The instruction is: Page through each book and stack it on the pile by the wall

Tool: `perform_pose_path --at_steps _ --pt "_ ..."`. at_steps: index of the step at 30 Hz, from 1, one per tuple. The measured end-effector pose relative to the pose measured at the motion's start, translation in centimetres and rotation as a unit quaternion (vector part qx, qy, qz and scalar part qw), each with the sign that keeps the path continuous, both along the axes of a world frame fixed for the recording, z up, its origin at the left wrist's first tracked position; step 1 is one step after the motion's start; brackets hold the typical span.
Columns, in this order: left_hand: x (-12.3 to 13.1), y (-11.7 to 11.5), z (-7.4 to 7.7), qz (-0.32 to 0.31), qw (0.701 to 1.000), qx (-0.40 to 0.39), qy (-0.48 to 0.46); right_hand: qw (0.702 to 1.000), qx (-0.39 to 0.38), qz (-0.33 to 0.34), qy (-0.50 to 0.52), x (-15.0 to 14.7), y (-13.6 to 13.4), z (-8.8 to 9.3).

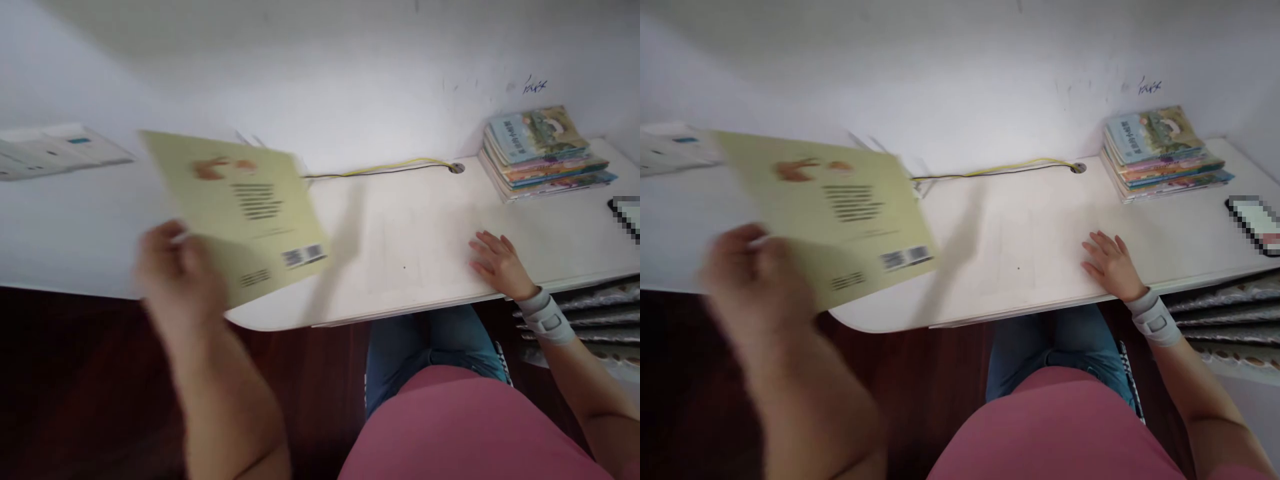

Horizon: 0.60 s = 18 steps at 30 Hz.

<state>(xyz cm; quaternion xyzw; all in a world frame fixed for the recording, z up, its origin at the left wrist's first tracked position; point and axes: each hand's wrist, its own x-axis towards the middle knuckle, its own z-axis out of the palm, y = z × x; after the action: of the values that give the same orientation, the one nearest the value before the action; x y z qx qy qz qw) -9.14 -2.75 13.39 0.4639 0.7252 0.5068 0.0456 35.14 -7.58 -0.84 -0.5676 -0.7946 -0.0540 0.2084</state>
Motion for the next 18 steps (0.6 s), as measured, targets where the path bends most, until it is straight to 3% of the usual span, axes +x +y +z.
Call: perform_pose_path --at_steps 2,4,6,8,11,15,18 --pt "6.0 0.9 -2.1 -0.113 0.982 -0.001 -0.153 1.000 -0.014 0.005 -0.023 -0.7 0.1 0.3" --pt "11.8 1.7 -4.8 -0.236 0.921 -0.074 -0.301 0.998 -0.040 -0.003 -0.048 -1.1 0.2 0.4" --pt "16.2 2.2 -7.4 -0.297 0.874 -0.114 -0.367 0.995 -0.075 -0.010 -0.064 -1.1 0.4 0.1" --pt "18.6 2.3 -9.4 -0.333 0.860 -0.139 -0.360 0.993 -0.097 -0.008 -0.070 -0.8 0.4 -0.2" --pt "18.5 2.6 -11.2 -0.336 0.887 -0.164 -0.270 0.994 -0.092 -0.006 -0.066 -0.5 0.4 -0.6" --pt "14.7 3.1 -12.4 -0.286 0.932 -0.164 -0.154 0.995 -0.076 -0.010 -0.059 -0.6 0.3 -0.5" --pt "11.8 3.1 -12.7 -0.266 0.944 -0.183 -0.063 0.996 -0.073 -0.009 -0.057 -0.8 0.2 -0.3"
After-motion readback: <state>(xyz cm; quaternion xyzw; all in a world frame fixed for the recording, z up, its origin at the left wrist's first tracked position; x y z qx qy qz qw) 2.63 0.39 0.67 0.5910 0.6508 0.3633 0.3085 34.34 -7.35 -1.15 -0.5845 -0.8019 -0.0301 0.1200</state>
